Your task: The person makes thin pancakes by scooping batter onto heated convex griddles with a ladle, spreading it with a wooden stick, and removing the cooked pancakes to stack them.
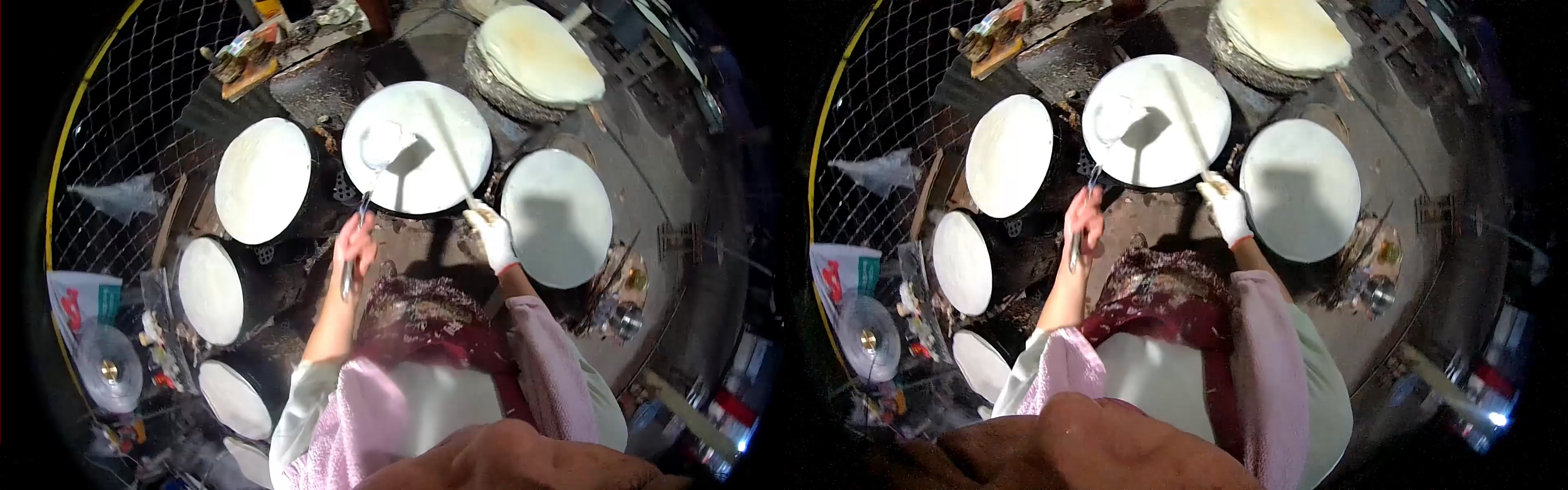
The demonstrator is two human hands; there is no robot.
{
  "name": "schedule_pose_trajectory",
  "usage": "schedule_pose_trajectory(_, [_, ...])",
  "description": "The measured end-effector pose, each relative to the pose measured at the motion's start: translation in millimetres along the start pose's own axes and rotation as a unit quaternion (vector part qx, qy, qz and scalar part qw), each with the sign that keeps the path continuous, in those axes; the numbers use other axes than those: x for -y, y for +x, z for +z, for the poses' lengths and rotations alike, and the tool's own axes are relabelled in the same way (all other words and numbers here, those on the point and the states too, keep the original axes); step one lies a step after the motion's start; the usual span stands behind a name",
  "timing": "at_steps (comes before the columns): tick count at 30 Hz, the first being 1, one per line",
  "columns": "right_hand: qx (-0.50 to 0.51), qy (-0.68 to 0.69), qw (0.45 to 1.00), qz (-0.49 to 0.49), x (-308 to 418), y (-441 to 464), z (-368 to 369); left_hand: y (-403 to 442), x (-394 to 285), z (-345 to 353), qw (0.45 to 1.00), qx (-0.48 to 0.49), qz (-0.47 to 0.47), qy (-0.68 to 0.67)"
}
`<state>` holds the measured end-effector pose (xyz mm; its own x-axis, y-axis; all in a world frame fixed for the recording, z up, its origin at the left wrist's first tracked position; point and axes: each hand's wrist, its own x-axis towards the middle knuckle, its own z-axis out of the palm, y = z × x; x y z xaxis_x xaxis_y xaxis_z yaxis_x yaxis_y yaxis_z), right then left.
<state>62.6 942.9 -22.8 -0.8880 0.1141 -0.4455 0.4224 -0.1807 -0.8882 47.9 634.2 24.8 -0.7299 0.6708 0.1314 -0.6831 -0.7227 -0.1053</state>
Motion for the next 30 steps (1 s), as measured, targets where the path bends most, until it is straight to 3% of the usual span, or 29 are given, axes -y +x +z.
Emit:
schedule_pose_trajectory(1, [-0.039, -0.017, 0.999, -0.031, -21, 22, -14, -24, 8, 6, 0.971, -0.216, 0.084, 0.050])
schedule_pose_trajectory(2, [-0.034, -0.161, 0.984, -0.063, -27, 30, -20, -30, 19, 17, 0.959, -0.230, 0.098, 0.134])
schedule_pose_trajectory(3, [0.035, -0.163, 0.981, -0.103, -38, 34, -17, -34, 30, 31, 0.940, -0.241, 0.111, 0.216])
schedule_pose_trajectory(4, [0.078, -0.217, 0.967, -0.105, -42, 31, -13, -40, 33, 44, 0.937, -0.269, 0.116, 0.189])
schedule_pose_trajectory(5, [0.121, -0.271, 0.949, -0.110, -44, 28, -8, -45, 35, 49, 0.962, -0.185, 0.130, 0.150])
schedule_pose_trajectory(6, [0.121, -0.307, 0.936, -0.119, -12, 9, 5, -53, 41, 58, 0.967, -0.180, 0.144, 0.110])
schedule_pose_trajectory(7, [0.150, -0.195, 0.962, -0.114, -10, 9, 6, -62, 45, 68, 0.970, -0.172, 0.157, 0.071])
schedule_pose_trajectory(9, [0.042, -0.208, 0.968, -0.133, 1, 17, 0, -91, 58, 79, 0.948, -0.251, 0.187, 0.058])
schedule_pose_trajectory(10, [-0.005, -0.131, 0.984, -0.118, -17, 33, -10, -111, 64, 74, 0.938, -0.261, 0.196, 0.114])
schedule_pose_trajectory(11, [0.009, -0.124, 0.990, -0.072, -35, 41, -19, -133, 71, 69, 0.925, -0.274, 0.202, 0.167])
schedule_pose_trajectory(14, [0.168, -0.234, 0.954, -0.086, -46, 3, -2, -198, 92, 58, 0.896, -0.327, 0.249, 0.166])
schedule_pose_trajectory(17, [0.099, -0.230, 0.964, -0.090, -45, -26, 20, -253, 116, 52, 0.859, -0.367, 0.323, 0.150])
schedule_pose_trajectory(18, [0.079, -0.170, 0.979, -0.074, -46, -35, 28, -270, 124, 46, 0.845, -0.380, 0.340, 0.159])
schedule_pose_trajectory(19, [0.061, -0.191, 0.980, 0.005, -54, -37, 31, -283, 132, 39, 0.839, -0.385, 0.350, 0.160])
schedule_pose_trajectory(20, [0.128, -0.241, 0.962, -0.014, -64, -50, 35, -296, 143, 36, 0.823, -0.404, 0.364, 0.163])
schedule_pose_trajectory(21, [0.194, -0.287, 0.938, -0.031, -69, -70, 49, -310, 151, 34, 0.807, -0.422, 0.377, 0.167])
schedule_pose_trajectory(22, [0.250, -0.458, 0.851, -0.056, -80, -74, 52, -321, 160, 31, 0.802, -0.425, 0.390, 0.157])
schedule_pose_trajectory(23, [0.314, -0.544, 0.772, -0.096, -90, -77, 58, -329, 169, 30, 0.788, -0.440, 0.409, 0.135])
schedule_pose_trajectory(25, [0.351, -0.682, 0.636, -0.089, -111, -72, 88, -346, 186, 20, 0.770, -0.441, 0.445, 0.119])
schedule_pose_trajectory(26, [0.367, -0.753, 0.545, 0.026, -115, -60, 113, -350, 192, 18, 0.759, -0.451, 0.460, 0.092])
schedule_pose_trajectory(27, [0.378, -0.779, 0.499, 0.036, -137, -38, 121, -356, 200, 15, 0.747, -0.462, 0.475, 0.056])
schedule_pose_trajectory(29, [0.370, -0.820, 0.423, -0.110, -185, 19, 120, -365, 214, 7, 0.704, -0.507, 0.496, 0.026])
schedule_pose_trajectory(30, [0.360, -0.832, 0.400, -0.135, -192, 40, 133, -372, 223, 5, 0.707, -0.504, 0.496, 0.005])
